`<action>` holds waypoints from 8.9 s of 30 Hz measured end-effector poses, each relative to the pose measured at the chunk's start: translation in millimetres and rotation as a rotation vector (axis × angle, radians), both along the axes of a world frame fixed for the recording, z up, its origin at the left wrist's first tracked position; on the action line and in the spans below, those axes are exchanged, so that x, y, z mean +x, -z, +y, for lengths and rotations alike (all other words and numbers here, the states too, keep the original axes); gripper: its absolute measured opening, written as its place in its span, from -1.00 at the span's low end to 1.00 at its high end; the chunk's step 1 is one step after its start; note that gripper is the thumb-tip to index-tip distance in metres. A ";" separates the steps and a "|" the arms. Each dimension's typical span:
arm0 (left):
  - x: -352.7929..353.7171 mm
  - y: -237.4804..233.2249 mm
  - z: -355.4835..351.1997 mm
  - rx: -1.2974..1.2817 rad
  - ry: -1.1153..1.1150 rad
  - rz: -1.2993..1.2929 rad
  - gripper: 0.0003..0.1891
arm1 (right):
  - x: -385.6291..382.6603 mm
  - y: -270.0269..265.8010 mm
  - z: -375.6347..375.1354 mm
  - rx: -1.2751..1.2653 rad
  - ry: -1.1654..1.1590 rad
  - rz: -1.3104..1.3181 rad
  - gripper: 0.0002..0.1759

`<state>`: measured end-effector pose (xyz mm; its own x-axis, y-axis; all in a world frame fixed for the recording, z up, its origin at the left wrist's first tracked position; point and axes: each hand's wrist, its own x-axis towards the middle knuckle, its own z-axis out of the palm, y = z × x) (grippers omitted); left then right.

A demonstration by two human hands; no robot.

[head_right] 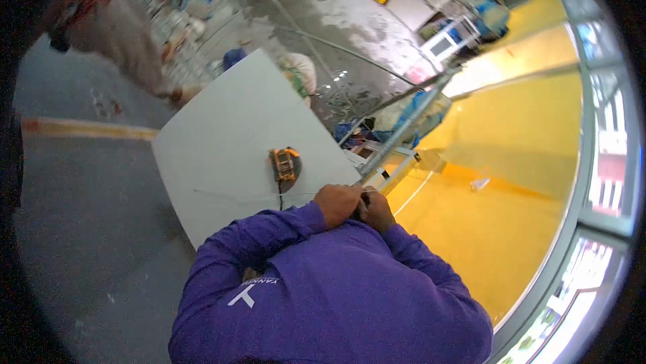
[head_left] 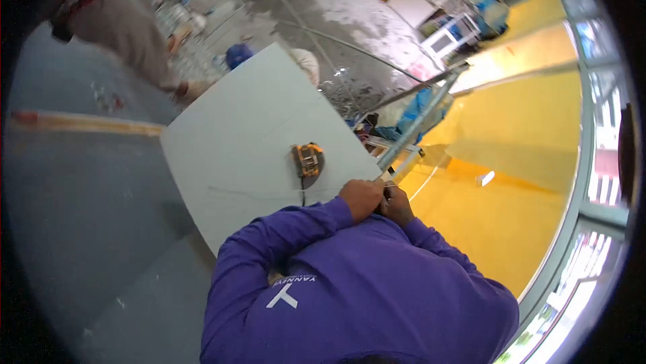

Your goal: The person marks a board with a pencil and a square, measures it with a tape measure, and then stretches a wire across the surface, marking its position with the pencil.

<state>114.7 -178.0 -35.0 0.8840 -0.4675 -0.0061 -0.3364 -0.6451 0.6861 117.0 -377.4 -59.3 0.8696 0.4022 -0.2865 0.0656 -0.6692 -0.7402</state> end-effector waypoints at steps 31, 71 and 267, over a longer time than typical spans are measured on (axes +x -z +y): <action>30.9 -68.4 106.6 0.278 -0.569 -0.079 -0.85 | 155.6 -81.6 8.9 -0.024 -0.048 -0.303 -0.76; -35.3 18.8 226.5 0.203 -0.923 -0.166 -0.81 | 110.0 -18.4 248.6 0.025 -0.608 -0.404 -0.90; -167.2 71.3 383.5 0.618 -1.604 0.487 -0.55 | 48.4 -25.1 211.3 0.551 -1.175 0.061 -0.09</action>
